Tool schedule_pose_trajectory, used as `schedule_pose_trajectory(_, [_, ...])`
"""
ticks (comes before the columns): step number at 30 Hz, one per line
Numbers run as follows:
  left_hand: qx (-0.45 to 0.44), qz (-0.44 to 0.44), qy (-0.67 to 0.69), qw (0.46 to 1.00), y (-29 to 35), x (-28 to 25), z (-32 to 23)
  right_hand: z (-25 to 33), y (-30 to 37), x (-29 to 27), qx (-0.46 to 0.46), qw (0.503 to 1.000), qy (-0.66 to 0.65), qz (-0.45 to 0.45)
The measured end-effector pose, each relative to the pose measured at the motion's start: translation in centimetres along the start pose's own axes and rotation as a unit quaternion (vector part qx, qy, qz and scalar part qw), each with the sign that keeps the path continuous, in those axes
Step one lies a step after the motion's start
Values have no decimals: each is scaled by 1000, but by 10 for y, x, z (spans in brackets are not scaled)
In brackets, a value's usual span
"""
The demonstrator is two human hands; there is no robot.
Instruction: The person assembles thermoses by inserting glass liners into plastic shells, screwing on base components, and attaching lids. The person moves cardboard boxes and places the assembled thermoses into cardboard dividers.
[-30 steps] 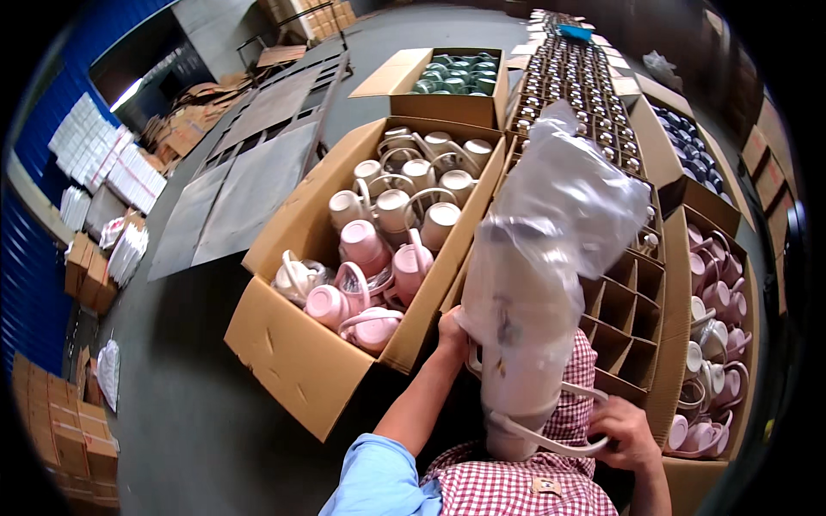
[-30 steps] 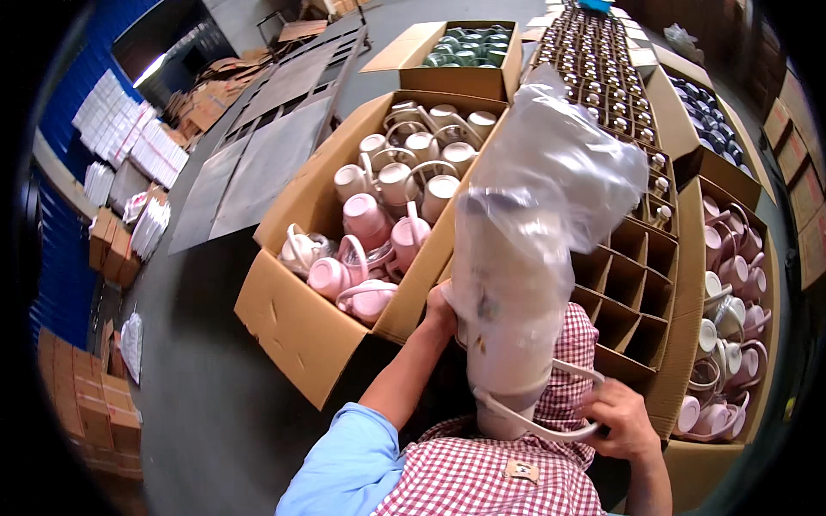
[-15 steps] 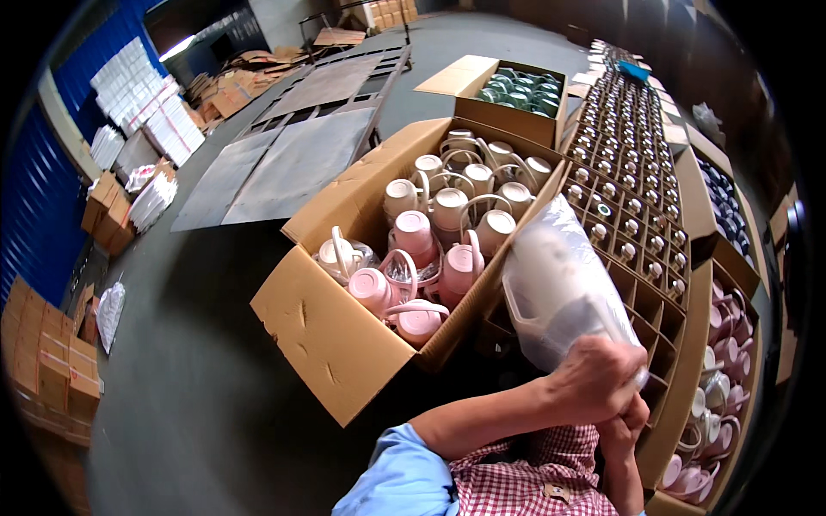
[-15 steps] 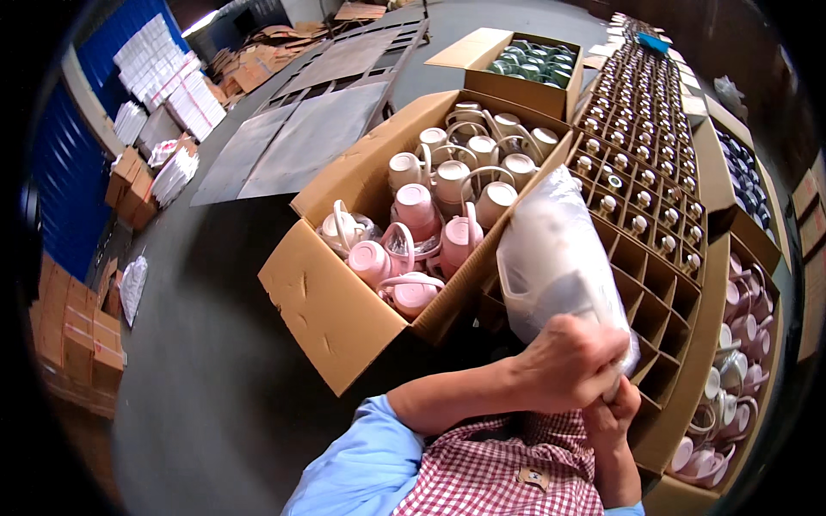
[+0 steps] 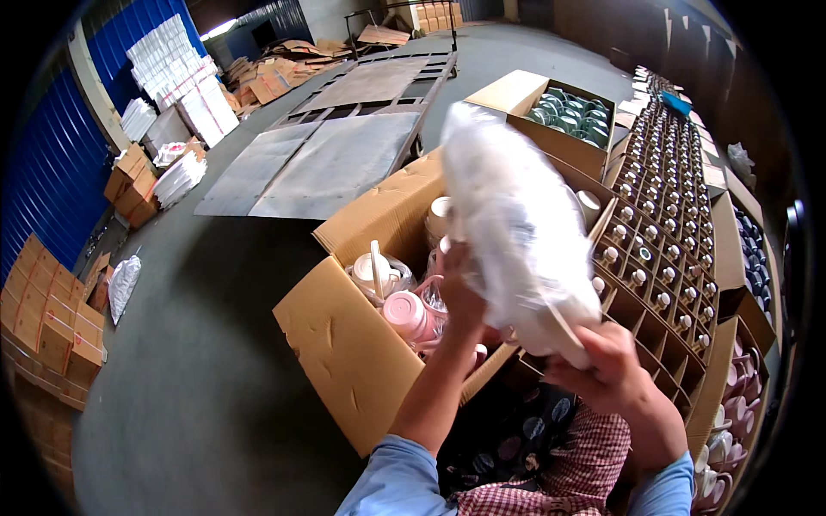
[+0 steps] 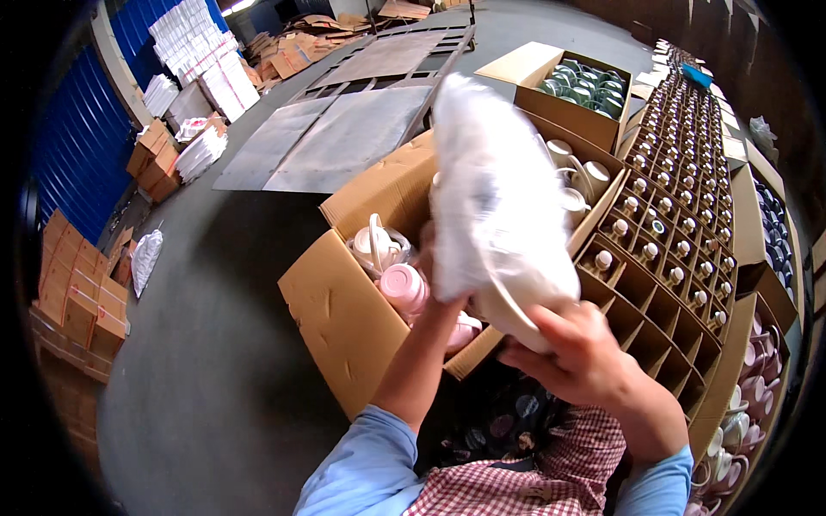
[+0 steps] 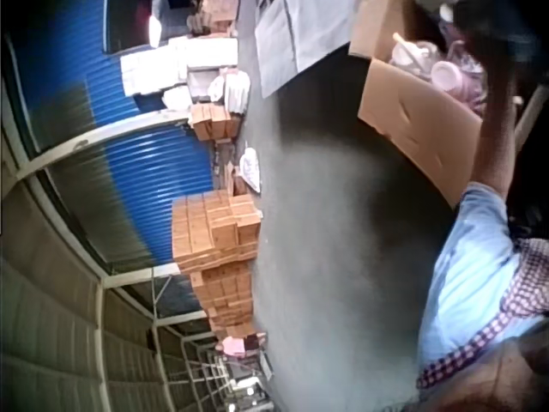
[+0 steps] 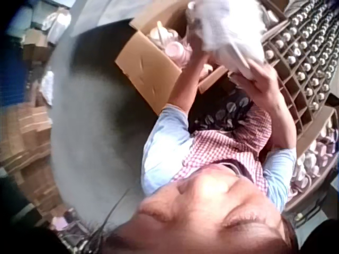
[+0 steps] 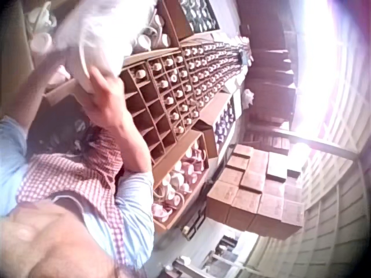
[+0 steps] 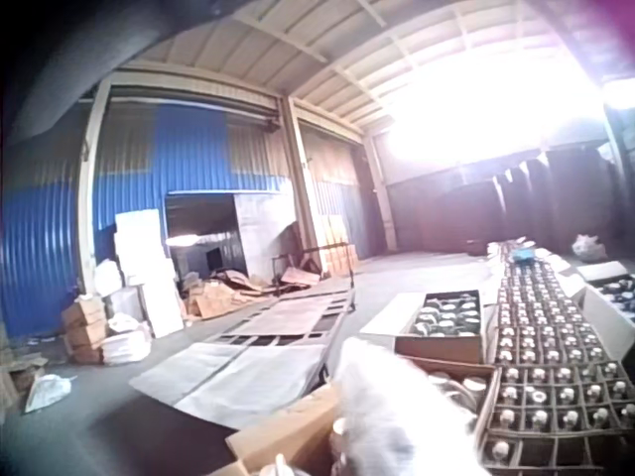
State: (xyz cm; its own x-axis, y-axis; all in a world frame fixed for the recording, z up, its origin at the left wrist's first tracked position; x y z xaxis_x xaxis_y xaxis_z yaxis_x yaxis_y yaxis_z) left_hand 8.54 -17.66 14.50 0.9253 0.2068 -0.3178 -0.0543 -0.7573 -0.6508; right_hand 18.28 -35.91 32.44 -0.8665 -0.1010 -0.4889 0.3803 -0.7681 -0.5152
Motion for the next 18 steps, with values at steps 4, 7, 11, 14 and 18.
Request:
schedule_pose_trajectory(4, [-86,-96,-105,986,-14,-42,14,-58,-59,40,27,996,71,56])
schedule_pose_trajectory(7, [-235,99,-322,912,6,-41,95,-104,-110,72,104,980,136,100])
schedule_pose_trajectory(11, [-160,-1,-295,942,-22,-51,126,-101,-125,55,-74,989,106,-76])
schedule_pose_trajectory(14, [-251,124,-390,877,-34,-56,188,-143,-102,45,58,992,23,-106])
schedule_pose_trajectory(18, [-253,98,-344,899,-52,-29,164,-241,-18,54,142,987,-28,-67])
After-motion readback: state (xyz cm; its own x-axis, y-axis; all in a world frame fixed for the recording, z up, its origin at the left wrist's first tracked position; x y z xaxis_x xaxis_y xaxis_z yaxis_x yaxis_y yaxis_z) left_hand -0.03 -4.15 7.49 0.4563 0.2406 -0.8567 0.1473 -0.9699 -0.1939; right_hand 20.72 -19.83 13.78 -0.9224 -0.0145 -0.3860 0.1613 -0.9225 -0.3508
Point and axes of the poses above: each hand's wrist, its own y-axis away from the middle knuckle, its own x-axis out of the palm, z = x × y, the point moved 8 cm from there along -y, towards the middle knuckle, and after that the axes turned 14 degrees about -y, right-handed, at the moved point
